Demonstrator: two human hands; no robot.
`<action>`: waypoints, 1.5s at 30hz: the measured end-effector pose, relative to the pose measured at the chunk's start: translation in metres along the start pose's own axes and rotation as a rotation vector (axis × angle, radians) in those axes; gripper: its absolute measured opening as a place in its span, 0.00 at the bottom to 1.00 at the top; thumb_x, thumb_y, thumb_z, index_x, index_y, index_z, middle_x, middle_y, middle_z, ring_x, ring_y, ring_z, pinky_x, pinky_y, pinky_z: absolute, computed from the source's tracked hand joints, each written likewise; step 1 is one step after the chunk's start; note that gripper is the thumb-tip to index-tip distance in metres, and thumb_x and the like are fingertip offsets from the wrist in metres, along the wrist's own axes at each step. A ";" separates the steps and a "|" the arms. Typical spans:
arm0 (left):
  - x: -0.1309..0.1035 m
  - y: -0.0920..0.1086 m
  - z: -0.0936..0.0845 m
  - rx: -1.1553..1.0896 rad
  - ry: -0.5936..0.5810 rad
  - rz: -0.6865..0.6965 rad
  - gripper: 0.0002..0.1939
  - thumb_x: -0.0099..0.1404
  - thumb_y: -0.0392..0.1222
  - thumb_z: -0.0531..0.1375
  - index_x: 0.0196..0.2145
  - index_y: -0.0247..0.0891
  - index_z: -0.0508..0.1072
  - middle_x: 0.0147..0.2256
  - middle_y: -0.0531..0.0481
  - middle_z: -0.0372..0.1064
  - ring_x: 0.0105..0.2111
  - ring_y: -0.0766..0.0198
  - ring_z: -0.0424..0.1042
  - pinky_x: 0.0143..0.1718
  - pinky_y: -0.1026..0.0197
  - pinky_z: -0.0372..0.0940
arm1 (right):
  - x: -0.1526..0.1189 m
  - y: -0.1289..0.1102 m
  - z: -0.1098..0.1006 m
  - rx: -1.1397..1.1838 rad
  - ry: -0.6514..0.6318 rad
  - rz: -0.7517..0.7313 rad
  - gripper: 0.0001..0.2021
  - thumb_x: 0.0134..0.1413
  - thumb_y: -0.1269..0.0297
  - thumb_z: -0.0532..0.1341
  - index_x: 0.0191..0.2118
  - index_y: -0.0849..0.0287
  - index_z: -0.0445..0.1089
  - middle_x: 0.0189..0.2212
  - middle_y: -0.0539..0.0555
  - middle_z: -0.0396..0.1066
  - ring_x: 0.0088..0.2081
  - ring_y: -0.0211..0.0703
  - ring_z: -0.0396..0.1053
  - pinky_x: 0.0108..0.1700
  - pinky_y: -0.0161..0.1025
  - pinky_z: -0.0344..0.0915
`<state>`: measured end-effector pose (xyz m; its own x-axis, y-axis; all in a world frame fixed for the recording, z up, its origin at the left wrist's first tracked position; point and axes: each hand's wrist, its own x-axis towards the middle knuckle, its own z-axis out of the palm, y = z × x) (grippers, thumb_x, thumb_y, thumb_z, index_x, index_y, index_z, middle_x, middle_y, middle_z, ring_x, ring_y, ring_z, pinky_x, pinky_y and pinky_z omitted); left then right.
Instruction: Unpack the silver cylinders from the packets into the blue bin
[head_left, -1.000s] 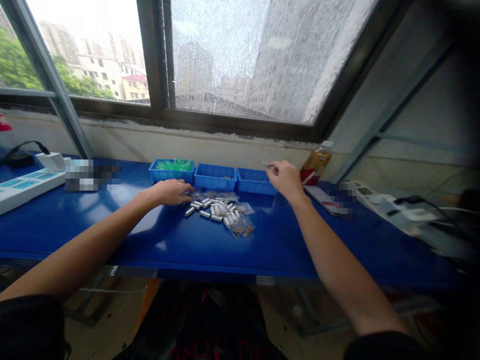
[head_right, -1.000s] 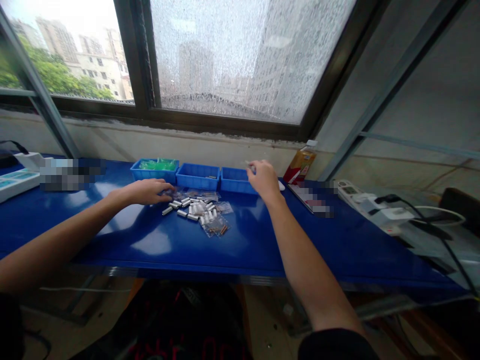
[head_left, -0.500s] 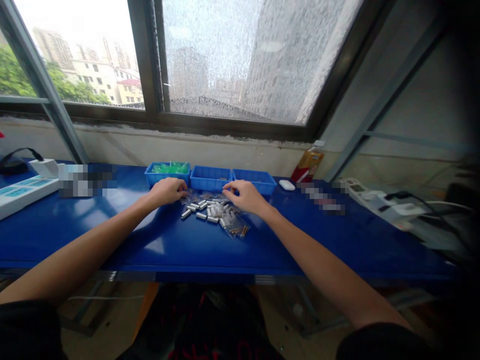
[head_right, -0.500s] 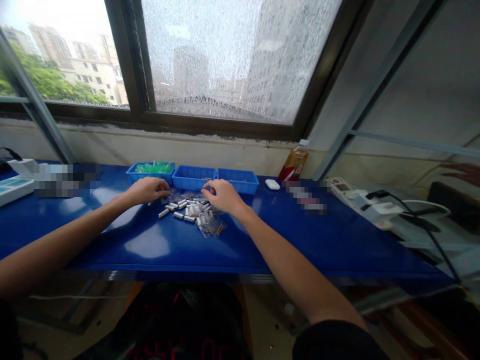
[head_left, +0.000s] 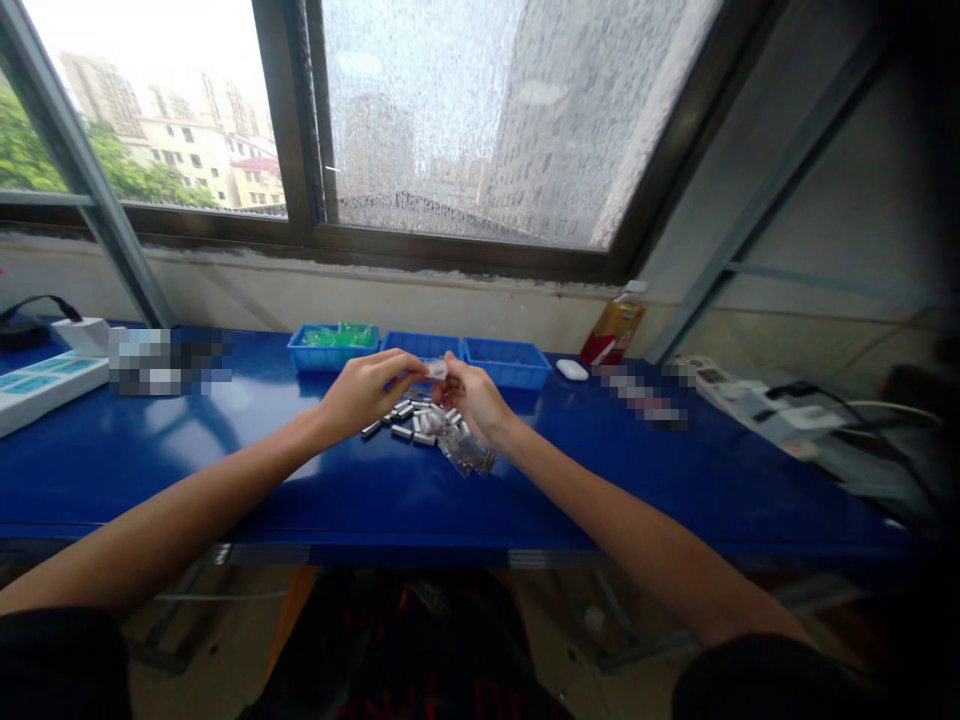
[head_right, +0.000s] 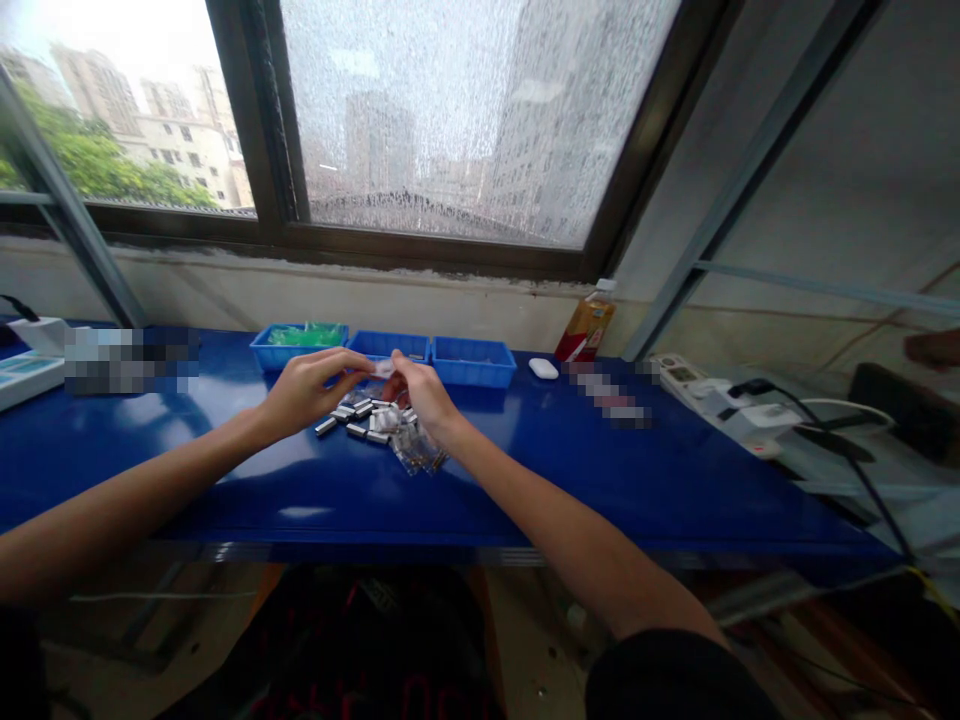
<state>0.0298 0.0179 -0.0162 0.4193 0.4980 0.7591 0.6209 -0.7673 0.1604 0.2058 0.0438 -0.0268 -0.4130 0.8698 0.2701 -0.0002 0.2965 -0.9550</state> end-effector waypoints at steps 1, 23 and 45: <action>0.000 0.002 0.001 -0.024 -0.026 0.018 0.09 0.64 0.39 0.52 0.38 0.37 0.72 0.37 0.47 0.72 0.37 0.66 0.70 0.39 0.62 0.64 | 0.000 0.001 -0.001 -0.008 0.030 -0.015 0.22 0.54 0.46 0.49 0.27 0.61 0.67 0.19 0.50 0.63 0.22 0.36 0.59 0.25 0.35 0.54; -0.002 -0.004 0.003 -0.019 0.052 -0.130 0.09 0.62 0.42 0.54 0.33 0.37 0.73 0.32 0.47 0.70 0.32 0.65 0.68 0.33 0.64 0.63 | -0.007 -0.008 -0.004 -0.577 0.085 -0.266 0.22 0.59 0.53 0.47 0.26 0.61 0.70 0.23 0.52 0.65 0.28 0.39 0.62 0.34 0.38 0.58; -0.013 -0.081 -0.019 0.202 -0.682 -0.751 0.16 0.51 0.49 0.58 0.35 0.37 0.74 0.30 0.47 0.74 0.30 0.59 0.71 0.27 0.65 0.60 | 0.034 0.028 -0.116 -1.255 0.618 -0.258 0.15 0.51 0.57 0.56 0.38 0.60 0.74 0.32 0.60 0.67 0.39 0.52 0.60 0.42 0.47 0.57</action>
<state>-0.0381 0.0658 -0.0270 0.1250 0.9919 -0.0221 0.9508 -0.1133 0.2884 0.2972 0.1276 -0.0299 -0.0679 0.6712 0.7382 0.9164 0.3345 -0.2199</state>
